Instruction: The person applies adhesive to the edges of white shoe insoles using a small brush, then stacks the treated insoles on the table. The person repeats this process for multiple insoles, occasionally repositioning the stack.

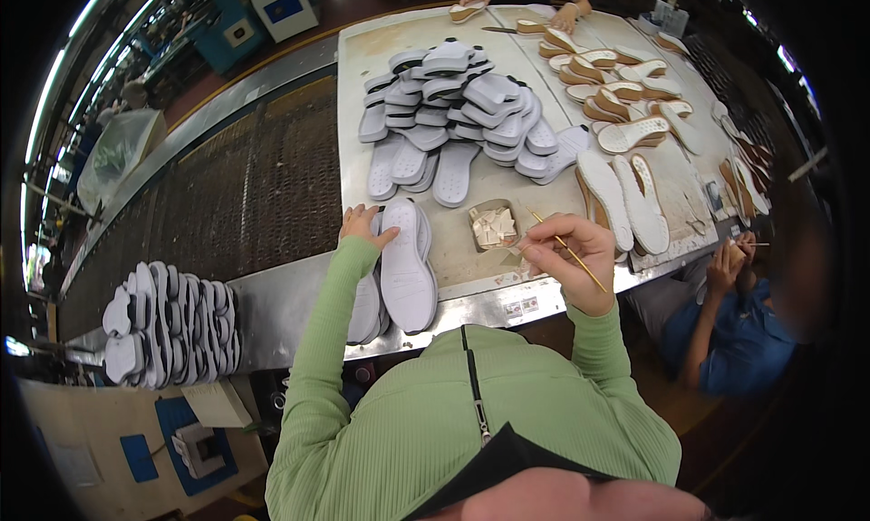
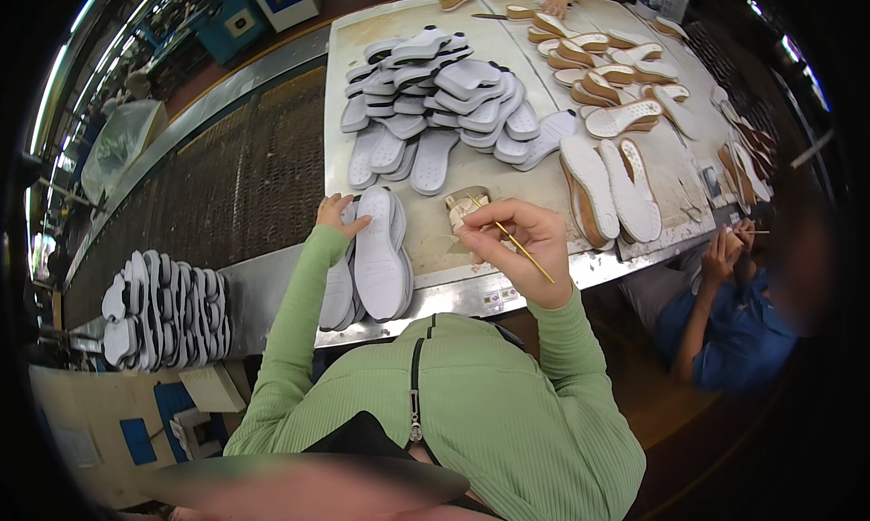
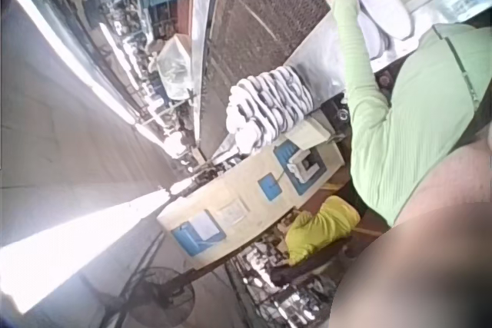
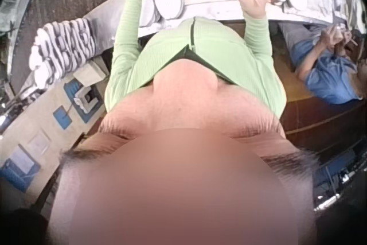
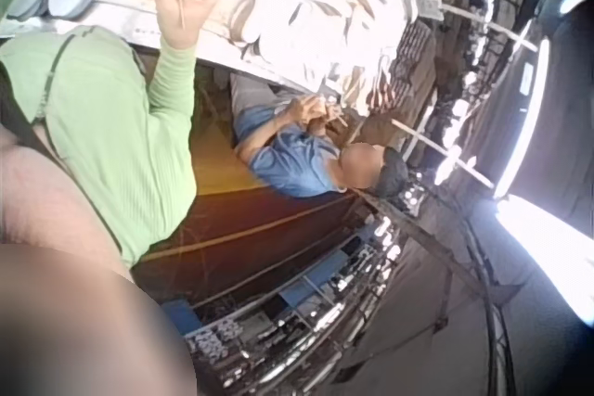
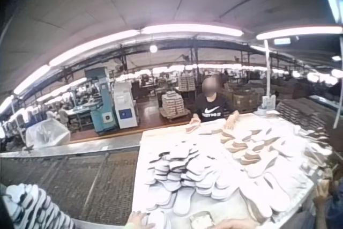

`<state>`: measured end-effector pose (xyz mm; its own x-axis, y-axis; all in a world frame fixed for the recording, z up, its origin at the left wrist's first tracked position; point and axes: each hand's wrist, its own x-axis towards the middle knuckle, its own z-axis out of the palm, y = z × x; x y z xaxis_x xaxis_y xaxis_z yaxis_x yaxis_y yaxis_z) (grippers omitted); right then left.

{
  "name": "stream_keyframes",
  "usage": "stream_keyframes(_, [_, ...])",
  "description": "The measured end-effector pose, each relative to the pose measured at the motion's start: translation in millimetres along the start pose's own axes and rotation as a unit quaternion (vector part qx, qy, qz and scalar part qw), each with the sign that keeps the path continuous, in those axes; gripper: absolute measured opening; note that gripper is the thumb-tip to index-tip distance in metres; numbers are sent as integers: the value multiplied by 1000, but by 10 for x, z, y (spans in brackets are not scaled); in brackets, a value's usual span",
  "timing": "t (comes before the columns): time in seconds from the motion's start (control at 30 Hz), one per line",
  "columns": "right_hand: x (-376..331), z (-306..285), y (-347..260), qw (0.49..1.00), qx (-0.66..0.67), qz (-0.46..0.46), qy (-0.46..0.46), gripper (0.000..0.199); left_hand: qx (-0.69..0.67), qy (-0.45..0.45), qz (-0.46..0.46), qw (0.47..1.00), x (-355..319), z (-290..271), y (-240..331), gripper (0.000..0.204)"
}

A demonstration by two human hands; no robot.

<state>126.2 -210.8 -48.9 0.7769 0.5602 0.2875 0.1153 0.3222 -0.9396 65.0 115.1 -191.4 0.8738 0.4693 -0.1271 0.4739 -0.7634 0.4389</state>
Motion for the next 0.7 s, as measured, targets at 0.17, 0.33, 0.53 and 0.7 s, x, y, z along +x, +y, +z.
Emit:
stream_keyframes(0.17, [-104,-131,-30,999,28,-9,25,16,116,-93,4,989,369,119,108,86])
stream_keyframes(0.33, [-157,-177,70,996,62,13,68,21,146,-145,-44,978,490,135,109,89])
stream_keyframes(0.53, [-119,-250,94,985,41,-66,156,25,114,-24,-5,993,350,97,178,79])
stream_keyframes(0.7, [-12,-388,109,981,-6,-143,130,25,-289,-16,30,957,166,-107,293,60])
